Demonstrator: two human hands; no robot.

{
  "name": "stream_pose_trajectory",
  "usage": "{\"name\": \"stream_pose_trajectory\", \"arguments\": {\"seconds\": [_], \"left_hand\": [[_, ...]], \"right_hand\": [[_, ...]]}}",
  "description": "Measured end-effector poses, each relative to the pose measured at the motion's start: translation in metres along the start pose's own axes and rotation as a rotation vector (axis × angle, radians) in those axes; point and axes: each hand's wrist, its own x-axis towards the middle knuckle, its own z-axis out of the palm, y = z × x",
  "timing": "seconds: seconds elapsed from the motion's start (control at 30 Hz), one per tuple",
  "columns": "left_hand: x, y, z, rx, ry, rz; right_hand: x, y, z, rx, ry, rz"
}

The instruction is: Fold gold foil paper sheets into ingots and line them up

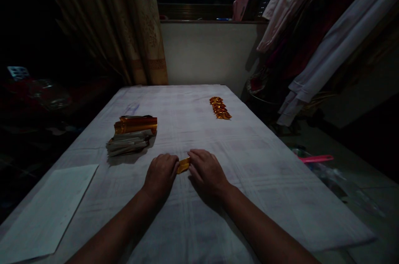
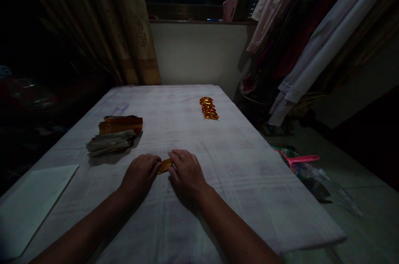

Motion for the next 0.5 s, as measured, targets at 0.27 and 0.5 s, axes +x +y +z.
{"name": "stream_pose_trajectory", "arguments": {"seconds": [0.27, 0.5], "left_hand": [[-0.037, -0.008, 0.004, 0.017, 0.136, 0.202], [-0.059, -0.025, 0.012, 0.093, 0.078, 0.214]], "right_hand": [[-0.011, -0.017, 0.006, -0.085, -0.306, -0.069], [-0.015, -0.009, 0.004, -0.157, -0.303, 0.121]]}}
